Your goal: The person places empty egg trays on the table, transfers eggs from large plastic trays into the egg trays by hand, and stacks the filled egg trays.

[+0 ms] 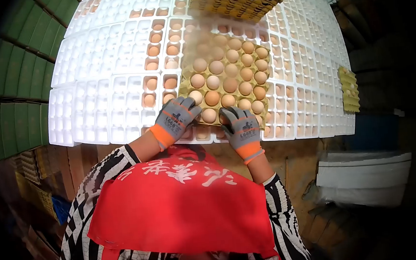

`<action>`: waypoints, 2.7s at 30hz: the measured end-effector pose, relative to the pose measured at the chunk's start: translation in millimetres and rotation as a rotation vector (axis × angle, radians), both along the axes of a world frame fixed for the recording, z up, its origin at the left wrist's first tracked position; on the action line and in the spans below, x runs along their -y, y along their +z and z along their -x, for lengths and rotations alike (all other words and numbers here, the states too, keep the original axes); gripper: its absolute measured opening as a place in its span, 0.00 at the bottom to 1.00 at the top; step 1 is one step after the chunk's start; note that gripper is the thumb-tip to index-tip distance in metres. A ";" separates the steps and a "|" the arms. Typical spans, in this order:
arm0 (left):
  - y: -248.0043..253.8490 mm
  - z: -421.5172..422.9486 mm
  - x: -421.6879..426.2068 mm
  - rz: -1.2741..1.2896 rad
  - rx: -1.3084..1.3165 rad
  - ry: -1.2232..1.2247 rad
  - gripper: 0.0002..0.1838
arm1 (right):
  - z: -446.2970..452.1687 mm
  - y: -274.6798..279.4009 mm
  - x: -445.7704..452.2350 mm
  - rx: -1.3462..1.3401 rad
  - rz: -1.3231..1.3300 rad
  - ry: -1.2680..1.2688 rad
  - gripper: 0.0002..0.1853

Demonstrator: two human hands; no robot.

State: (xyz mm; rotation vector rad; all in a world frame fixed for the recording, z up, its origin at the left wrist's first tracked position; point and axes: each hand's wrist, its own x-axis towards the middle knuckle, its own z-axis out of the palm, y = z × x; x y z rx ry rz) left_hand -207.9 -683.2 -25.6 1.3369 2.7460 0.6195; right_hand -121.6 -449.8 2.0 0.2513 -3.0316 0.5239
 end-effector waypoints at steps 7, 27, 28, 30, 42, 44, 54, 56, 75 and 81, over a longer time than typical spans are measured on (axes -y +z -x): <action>15.9 14.0 26.1 -0.949 1.196 0.377 0.14 | -2.7 13.8 -45.0 0.187 1.650 -0.382 0.26; 31.7 25.5 -18.5 0.074 -0.023 0.250 0.22 | 56.6 1.2 -22.9 0.041 0.666 0.009 0.24; 40.3 26.3 -23.4 0.131 0.036 0.256 0.23 | 57.4 7.4 -10.7 0.027 0.407 -0.009 0.25; 40.4 28.5 -29.6 0.290 0.024 0.199 0.17 | 58.8 12.6 7.1 0.074 0.054 -0.044 0.29; 43.2 61.1 22.4 -0.109 0.289 0.166 0.20 | 66.5 1.3 5.7 0.068 0.481 -0.226 0.24; 42.1 78.9 78.9 -0.400 0.648 0.243 0.28 | 68.4 20.8 23.6 0.234 0.966 -0.534 0.21; -33.6 246.3 322.1 -0.305 0.290 0.797 0.21 | 234.4 -36.3 233.8 0.233 0.917 -0.323 0.26; -29.4 277.7 319.9 -0.142 0.272 0.841 0.24 | 287.2 -35.8 268.4 0.108 0.639 -0.191 0.25; -72.1 373.4 349.4 -0.505 0.024 0.603 0.23 | 415.7 -88.0 280.6 0.021 1.135 -0.462 0.18; -110.0 383.6 372.8 -0.690 -0.142 0.813 0.21 | 414.6 -127.6 256.5 -0.210 0.155 -0.090 0.22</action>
